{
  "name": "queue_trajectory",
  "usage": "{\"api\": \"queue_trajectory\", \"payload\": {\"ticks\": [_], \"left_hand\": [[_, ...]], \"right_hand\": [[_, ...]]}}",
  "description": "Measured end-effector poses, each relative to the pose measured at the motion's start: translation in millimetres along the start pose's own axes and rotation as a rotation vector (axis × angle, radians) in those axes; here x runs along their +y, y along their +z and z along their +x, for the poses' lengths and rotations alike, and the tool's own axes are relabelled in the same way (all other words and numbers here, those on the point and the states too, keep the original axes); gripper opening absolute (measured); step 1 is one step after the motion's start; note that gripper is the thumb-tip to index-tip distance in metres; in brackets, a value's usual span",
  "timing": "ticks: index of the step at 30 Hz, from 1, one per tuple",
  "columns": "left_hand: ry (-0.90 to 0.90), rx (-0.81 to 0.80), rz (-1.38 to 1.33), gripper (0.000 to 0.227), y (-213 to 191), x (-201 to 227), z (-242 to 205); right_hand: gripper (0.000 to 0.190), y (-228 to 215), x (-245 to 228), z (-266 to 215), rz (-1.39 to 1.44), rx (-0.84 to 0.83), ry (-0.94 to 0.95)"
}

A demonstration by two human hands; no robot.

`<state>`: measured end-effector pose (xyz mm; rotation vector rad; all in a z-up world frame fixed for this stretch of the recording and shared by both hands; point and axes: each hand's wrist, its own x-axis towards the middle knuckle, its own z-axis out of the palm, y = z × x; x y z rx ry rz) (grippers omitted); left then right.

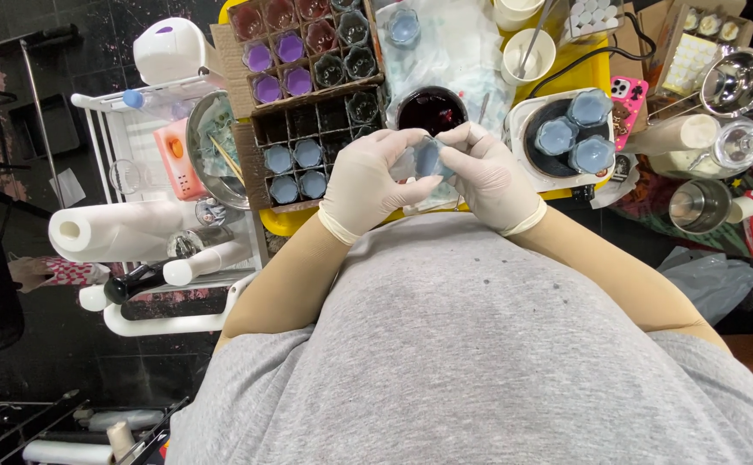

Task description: Cleaning and organizing small plastic cups for ink or pigment preparation.

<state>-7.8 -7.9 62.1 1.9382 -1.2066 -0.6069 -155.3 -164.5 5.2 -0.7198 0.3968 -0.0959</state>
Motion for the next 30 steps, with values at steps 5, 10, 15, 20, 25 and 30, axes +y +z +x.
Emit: {"api": "queue_trajectory", "payload": {"ticks": [5, 10, 15, 20, 25, 30], "left_hand": [[0.046, 0.087, 0.066, 0.056, -0.9, 3.8, 8.7], [0.176, 0.162, 0.263, 0.049, 0.1, -9.1, 48.8], [0.183, 0.133, 0.626, 0.051, 23.0, -42.8, 124.6], [0.191, 0.077, 0.713, 0.049, 71.2, -90.7, 183.9], [0.021, 0.025, 0.768, 0.036, 88.2, -92.8, 203.7], [-0.195, -0.036, 0.815, 0.035, 92.9, -108.1, 219.1]], "right_hand": [[0.028, 19.4, -25.5, -6.0, 0.024, 0.02, -0.034], [0.028, -12.2, -17.5, -18.8, -0.004, 0.12, -0.16], [0.013, -26.7, -9.7, -19.8, -0.002, 0.21, -0.141], [0.011, -23.4, -1.5, -14.7, -0.135, 0.292, -0.092], [0.012, -29.0, 5.3, -12.1, -0.11, 0.315, -0.043], [0.018, -36.1, 9.1, -10.8, -0.125, 0.238, -0.036]]}}
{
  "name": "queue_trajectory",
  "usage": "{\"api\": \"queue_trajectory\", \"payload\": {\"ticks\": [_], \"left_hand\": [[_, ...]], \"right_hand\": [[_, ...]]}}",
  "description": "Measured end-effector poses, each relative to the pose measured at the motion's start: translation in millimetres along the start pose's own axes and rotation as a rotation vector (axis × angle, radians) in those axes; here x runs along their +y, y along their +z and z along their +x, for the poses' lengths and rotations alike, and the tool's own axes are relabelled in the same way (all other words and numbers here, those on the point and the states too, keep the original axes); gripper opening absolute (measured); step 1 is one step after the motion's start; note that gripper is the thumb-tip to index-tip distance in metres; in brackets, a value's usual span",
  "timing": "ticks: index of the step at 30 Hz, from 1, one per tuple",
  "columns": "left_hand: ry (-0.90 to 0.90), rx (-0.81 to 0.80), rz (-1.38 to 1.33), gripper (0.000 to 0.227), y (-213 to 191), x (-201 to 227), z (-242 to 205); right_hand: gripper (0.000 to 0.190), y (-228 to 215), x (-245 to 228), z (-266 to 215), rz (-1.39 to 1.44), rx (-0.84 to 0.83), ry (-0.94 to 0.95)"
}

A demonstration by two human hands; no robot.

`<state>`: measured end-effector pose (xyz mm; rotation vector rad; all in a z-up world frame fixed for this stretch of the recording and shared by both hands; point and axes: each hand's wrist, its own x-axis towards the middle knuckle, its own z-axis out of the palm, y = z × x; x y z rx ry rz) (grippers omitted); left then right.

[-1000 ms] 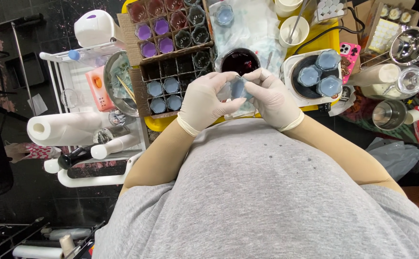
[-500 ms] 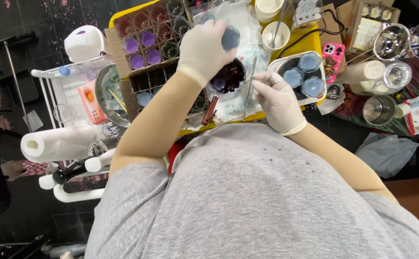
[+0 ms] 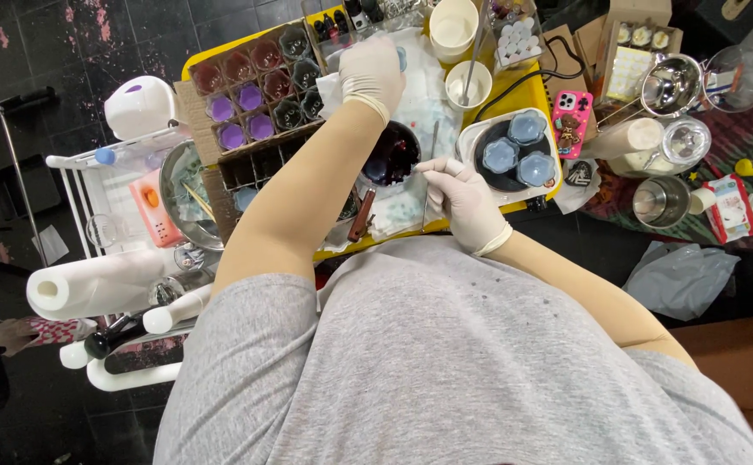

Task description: Cleaning and organizing small plastic cups for ink or pigment preparation.

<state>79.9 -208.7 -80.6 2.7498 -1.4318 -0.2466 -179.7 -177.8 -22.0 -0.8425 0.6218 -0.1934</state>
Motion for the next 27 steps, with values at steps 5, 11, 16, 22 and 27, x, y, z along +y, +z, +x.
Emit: {"api": "queue_trajectory", "payload": {"ticks": [5, 11, 16, 22, 27], "left_hand": [[-0.08, -0.022, 0.038, 0.024, 27.0, -8.3, 19.7], [-0.08, -0.064, 0.095, 0.025, 34.2, -11.3, 13.0], [-0.01, -0.025, 0.075, 0.05, -15.0, -9.6, -18.8], [-0.036, 0.165, -0.02, 0.058, -66.7, -33.6, -72.7], [0.05, 0.458, -0.238, 0.056, -107.1, -59.2, -143.0]], "right_hand": [[0.02, 3.9, -5.6, -0.8, -0.003, -0.031, -0.009], [0.021, 2.5, -3.3, 0.8, 0.003, -0.031, -0.006], [0.027, 8.1, -5.0, -1.2, 0.03, -0.022, 0.014], [0.06, 9.1, 2.6, -3.8, -0.55, -0.036, -0.041], [0.084, 15.1, 11.9, -1.5, -1.689, -0.201, -0.025]]}}
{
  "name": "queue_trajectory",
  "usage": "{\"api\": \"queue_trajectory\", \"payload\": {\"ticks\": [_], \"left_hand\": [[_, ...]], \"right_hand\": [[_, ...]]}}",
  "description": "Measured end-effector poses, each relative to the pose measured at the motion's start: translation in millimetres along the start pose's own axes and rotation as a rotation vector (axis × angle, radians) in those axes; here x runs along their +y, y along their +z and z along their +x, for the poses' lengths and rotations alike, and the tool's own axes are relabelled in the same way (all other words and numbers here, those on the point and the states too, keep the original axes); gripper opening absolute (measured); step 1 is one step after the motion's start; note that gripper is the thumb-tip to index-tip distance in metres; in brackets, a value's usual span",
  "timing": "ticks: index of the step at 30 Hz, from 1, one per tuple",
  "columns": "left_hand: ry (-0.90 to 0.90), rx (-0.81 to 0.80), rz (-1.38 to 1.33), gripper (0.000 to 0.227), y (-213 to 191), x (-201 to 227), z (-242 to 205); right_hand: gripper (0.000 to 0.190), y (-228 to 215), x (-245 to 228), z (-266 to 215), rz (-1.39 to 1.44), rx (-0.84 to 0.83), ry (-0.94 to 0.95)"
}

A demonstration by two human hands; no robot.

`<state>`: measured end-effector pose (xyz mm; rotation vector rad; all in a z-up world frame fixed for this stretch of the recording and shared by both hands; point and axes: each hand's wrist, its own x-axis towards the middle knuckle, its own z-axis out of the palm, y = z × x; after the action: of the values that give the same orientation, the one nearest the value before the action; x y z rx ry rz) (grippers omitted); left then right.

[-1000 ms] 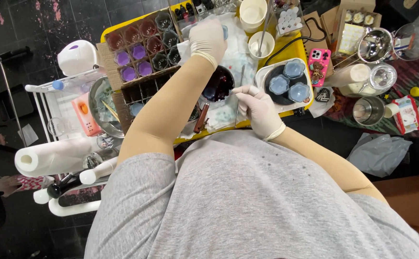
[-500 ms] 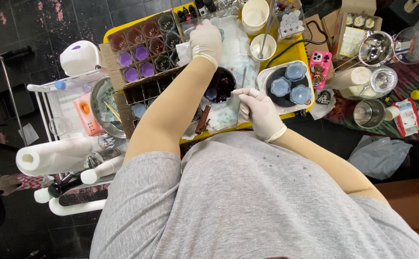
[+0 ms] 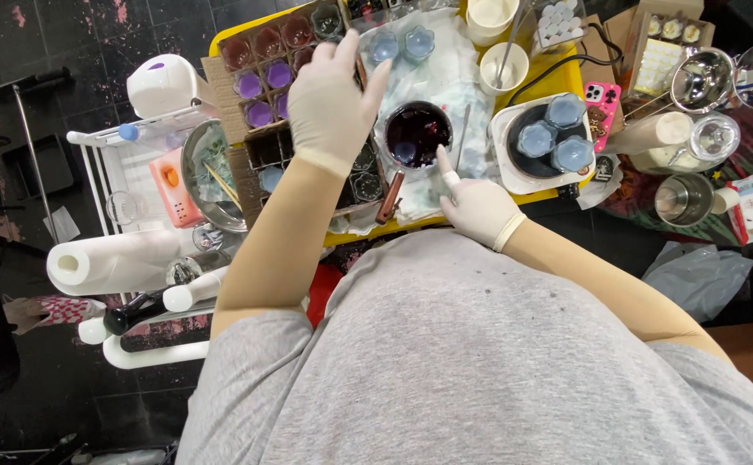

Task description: Cleaning and organizing small plastic cups for ink or pigment preparation.

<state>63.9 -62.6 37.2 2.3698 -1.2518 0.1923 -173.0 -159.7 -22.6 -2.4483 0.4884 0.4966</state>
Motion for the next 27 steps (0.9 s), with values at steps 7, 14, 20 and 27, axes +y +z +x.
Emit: {"api": "queue_trajectory", "payload": {"ticks": [7, 14, 20, 27], "left_hand": [[-0.103, 0.049, -0.132, 0.047, -38.1, -21.3, -62.8], [-0.4, 0.071, -0.287, 0.031, -23.9, -53.0, -128.5], [-0.474, 0.037, -0.238, 0.026, -18.1, -79.1, -157.4], [-0.529, -0.012, -0.188, 0.025, -14.2, -94.5, -162.1]], "right_hand": [[0.089, 4.6, -13.4, -1.0, -0.094, -0.035, 0.068], [0.079, -2.8, -12.7, -9.7, -0.114, -0.047, 0.09], [0.062, -5.8, 8.0, -11.7, 0.044, 0.215, 0.048], [0.04, 9.6, 7.8, -8.4, 0.964, 0.245, -0.032]]}}
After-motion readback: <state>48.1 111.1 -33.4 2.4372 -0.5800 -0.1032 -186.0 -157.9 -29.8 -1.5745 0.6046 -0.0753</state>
